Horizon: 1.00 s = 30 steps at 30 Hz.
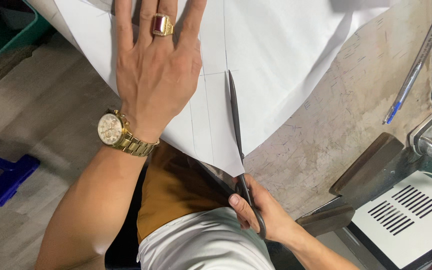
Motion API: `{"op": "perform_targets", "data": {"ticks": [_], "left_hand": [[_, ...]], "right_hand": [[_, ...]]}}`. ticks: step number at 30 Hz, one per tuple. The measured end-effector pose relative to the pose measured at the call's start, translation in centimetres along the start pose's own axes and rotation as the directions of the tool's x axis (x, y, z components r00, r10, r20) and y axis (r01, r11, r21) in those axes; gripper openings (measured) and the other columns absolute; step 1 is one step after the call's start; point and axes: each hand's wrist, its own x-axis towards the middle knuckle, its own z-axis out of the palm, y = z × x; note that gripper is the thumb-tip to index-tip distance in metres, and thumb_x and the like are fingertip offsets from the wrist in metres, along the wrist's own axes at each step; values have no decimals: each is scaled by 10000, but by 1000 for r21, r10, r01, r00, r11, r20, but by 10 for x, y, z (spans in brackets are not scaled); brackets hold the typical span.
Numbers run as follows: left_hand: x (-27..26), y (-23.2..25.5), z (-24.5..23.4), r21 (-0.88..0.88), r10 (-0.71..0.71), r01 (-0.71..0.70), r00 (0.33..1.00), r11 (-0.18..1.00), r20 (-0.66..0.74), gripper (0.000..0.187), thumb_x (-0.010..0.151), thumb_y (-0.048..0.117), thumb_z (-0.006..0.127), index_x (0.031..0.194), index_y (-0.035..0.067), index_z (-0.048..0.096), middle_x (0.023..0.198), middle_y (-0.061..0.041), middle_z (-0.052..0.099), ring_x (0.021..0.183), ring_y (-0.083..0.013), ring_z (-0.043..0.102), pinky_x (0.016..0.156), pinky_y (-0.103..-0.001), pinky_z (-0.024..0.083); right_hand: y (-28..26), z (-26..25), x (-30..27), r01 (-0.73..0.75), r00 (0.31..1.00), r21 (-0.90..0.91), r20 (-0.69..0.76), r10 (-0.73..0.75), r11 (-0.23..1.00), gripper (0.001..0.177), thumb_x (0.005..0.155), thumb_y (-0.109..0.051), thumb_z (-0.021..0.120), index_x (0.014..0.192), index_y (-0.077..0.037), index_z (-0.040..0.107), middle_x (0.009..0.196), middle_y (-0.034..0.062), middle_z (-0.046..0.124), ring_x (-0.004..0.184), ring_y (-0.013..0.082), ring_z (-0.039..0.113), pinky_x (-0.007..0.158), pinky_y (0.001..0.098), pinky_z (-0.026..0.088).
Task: The person cuts out shapes from a large piece of white fabric using shears, following lines drawn on the material. They smooth the fabric on a workbench, cut out a specific panel, and then fold the remaining large piece of material.
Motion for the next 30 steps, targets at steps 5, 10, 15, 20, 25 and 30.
{"op": "perform_targets", "data": {"ticks": [5,10,15,20,25,30], "left_hand": [[0,1,-3,-28,-16,18,999,999,50,565,1041,11,779,1553,-2,541,1489,-343,545,1396,-469,452,1158,-628,246],[0,-1,-4,-18,-12,13,998,1000,57,583,1050,24,792,1564,4,517,1472,-338,577,1382,-471,470,1156,-625,249],[0,-1,-1,-31,-23,24,999,999,48,503,1064,36,744,1536,14,571,1458,-317,576,1358,-467,473,1135,-639,265],[0,-1,0,-8,-17,17,1000,1000,25,517,1047,28,768,1528,25,579,1432,-296,596,1326,-466,497,1125,-625,297],[0,-1,-1,-10,-15,16,999,1000,31,492,1060,34,749,1520,23,577,1417,-300,598,1311,-473,502,1117,-631,301],[1,-1,-1,-23,-23,25,998,999,60,519,1063,62,769,1536,22,560,1441,-314,586,1330,-484,497,1122,-646,279]], "right_hand": [[-15,-2,7,29,999,-39,-31,-31,999,491,908,-573,547,1036,-100,529,642,11,535,501,116,600,480,256,461],[-35,1,12,-48,993,-94,-109,38,994,582,867,-587,551,1188,-101,560,581,-6,579,490,116,602,492,284,468],[-41,5,11,-102,988,-135,-132,84,986,523,883,-586,538,1129,-125,549,619,-29,565,499,106,590,514,285,490],[-41,7,11,-108,986,-151,-139,87,983,510,894,-597,518,1055,-113,521,565,-22,559,487,115,567,535,292,474],[-42,9,12,-128,986,-47,-118,121,991,471,929,-526,547,1101,-90,509,592,-11,490,470,117,490,460,303,443],[-40,10,12,-124,986,-90,-120,113,988,422,957,-513,535,1047,-104,481,568,-10,500,461,120,498,460,304,437]]}}
